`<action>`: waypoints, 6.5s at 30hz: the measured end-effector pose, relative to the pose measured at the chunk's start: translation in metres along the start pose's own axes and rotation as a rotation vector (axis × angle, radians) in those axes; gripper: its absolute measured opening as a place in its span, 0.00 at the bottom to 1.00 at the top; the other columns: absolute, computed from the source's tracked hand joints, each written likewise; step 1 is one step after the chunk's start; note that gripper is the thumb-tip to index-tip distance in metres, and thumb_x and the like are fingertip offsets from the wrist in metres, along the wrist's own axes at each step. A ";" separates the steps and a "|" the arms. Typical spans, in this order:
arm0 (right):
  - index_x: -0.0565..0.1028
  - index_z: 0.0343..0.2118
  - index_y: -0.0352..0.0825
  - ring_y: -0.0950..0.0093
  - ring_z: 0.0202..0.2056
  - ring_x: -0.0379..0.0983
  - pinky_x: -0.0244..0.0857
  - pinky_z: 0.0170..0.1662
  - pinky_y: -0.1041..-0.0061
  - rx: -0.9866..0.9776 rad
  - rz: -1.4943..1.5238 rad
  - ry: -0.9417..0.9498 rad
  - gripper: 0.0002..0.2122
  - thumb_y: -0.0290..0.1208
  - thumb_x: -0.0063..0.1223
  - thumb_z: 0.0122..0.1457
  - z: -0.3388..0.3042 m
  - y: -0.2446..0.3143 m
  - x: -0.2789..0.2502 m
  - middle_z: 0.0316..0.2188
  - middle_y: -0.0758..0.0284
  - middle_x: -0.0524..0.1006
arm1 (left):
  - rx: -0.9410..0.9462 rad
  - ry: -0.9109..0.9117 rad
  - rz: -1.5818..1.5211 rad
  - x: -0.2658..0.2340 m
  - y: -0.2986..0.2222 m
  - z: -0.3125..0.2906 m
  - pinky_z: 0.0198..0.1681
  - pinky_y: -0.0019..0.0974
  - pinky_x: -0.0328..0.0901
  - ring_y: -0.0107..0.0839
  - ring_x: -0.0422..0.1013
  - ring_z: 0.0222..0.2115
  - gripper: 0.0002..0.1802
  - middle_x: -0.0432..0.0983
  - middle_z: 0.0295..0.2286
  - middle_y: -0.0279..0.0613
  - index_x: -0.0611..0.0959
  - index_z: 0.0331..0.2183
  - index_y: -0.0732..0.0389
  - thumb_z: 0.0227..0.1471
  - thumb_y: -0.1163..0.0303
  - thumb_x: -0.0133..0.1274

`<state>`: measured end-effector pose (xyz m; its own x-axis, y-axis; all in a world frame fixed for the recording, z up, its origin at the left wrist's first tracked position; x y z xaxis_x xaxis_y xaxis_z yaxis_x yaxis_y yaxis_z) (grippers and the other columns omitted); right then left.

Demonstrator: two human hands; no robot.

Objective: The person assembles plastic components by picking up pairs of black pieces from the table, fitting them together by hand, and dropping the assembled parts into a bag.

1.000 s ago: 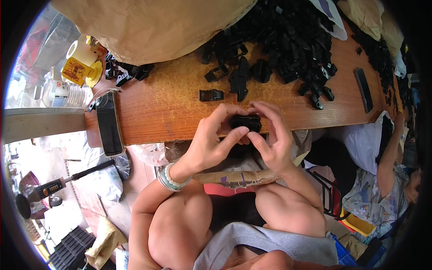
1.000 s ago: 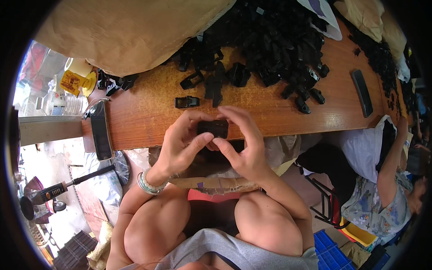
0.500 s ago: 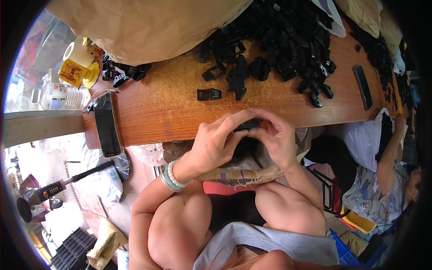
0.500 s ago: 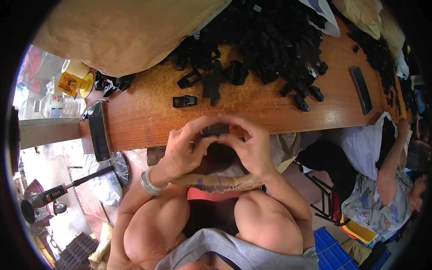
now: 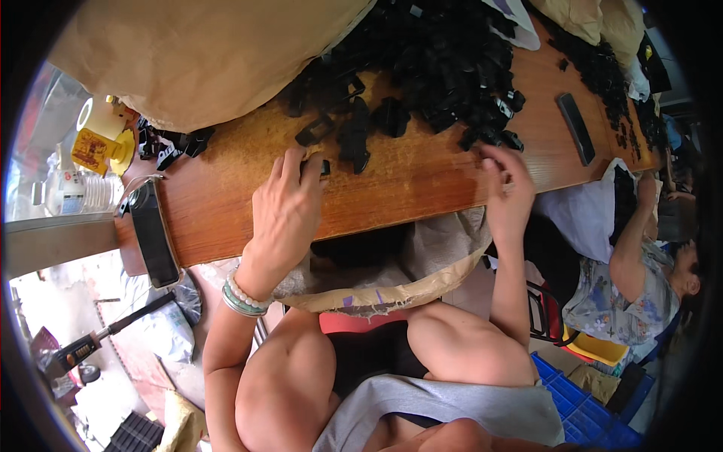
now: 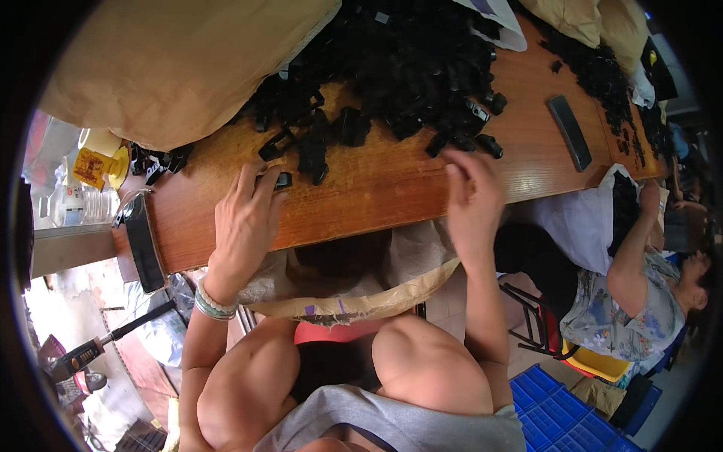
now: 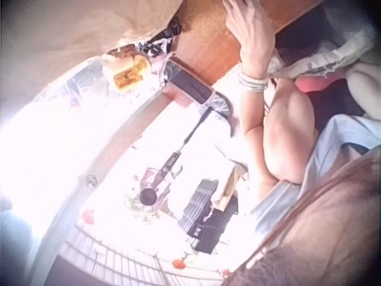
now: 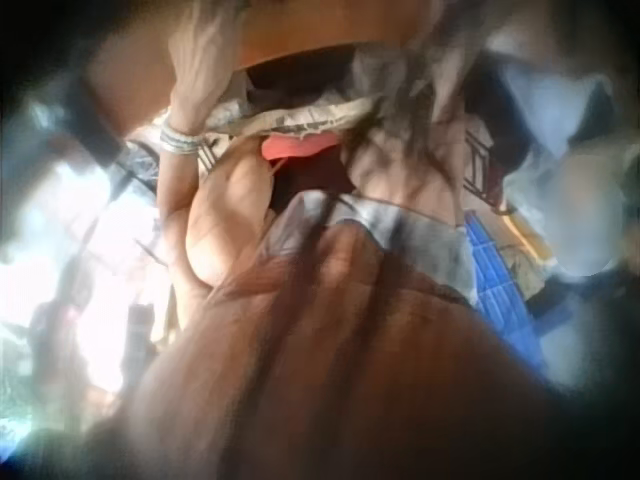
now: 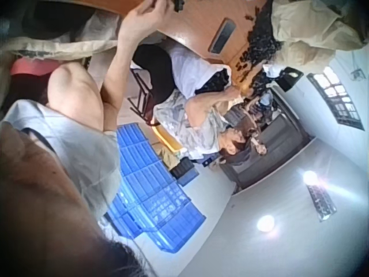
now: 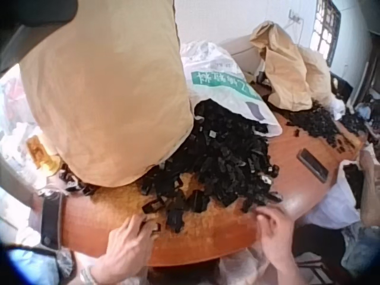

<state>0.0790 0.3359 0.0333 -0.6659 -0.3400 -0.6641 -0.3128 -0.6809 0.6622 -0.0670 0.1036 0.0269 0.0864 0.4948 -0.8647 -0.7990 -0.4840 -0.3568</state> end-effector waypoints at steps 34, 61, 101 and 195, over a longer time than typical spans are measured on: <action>0.79 0.33 0.31 0.68 0.37 0.72 0.67 0.39 0.76 -0.237 0.568 0.298 0.10 0.16 0.59 0.46 -0.041 0.078 0.068 0.34 0.63 0.79 | -0.594 0.350 -1.471 0.061 -0.016 -0.031 0.33 0.31 0.74 0.34 0.77 0.29 0.19 0.74 0.31 0.52 0.66 0.45 0.75 0.53 0.80 0.52; 0.77 0.40 0.33 0.66 0.40 0.70 0.63 0.42 0.71 -0.168 -0.177 0.062 0.09 0.22 0.50 0.57 0.020 0.016 0.037 0.39 0.62 0.72 | -0.045 -0.081 0.028 0.011 0.036 0.046 0.38 0.41 0.66 0.44 0.70 0.36 0.17 0.73 0.32 0.46 0.78 0.36 0.66 0.44 0.69 0.61; 0.77 0.40 0.30 0.74 0.35 0.71 0.65 0.38 0.77 0.018 0.740 0.477 0.11 0.23 0.58 0.52 -0.052 0.058 0.087 0.35 0.64 0.75 | -0.339 0.171 -1.140 0.038 -0.026 -0.017 0.26 0.29 0.69 0.27 0.75 0.22 0.15 0.77 0.27 0.44 0.72 0.43 0.67 0.53 0.75 0.55; 0.72 0.39 0.37 0.62 0.49 0.64 0.55 0.49 0.62 -0.333 -0.249 -0.069 0.14 0.23 0.60 0.48 -0.016 0.023 0.048 0.47 0.64 0.69 | -0.565 0.248 -1.024 0.073 0.003 -0.023 0.32 0.23 0.68 0.21 0.71 0.32 0.19 0.75 0.33 0.39 0.73 0.43 0.69 0.48 0.78 0.59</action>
<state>0.0512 0.2934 0.0110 -0.6448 -0.1016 -0.7576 -0.2414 -0.9133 0.3279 -0.0494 0.1218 -0.0451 0.6925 0.7129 -0.1106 0.0777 -0.2261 -0.9710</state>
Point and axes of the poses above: each hand's wrist, its own z-axis towards the middle knuckle, its own x-axis out of the palm, y = z × x, the point moved 10 cm from there along z, towards the middle knuckle
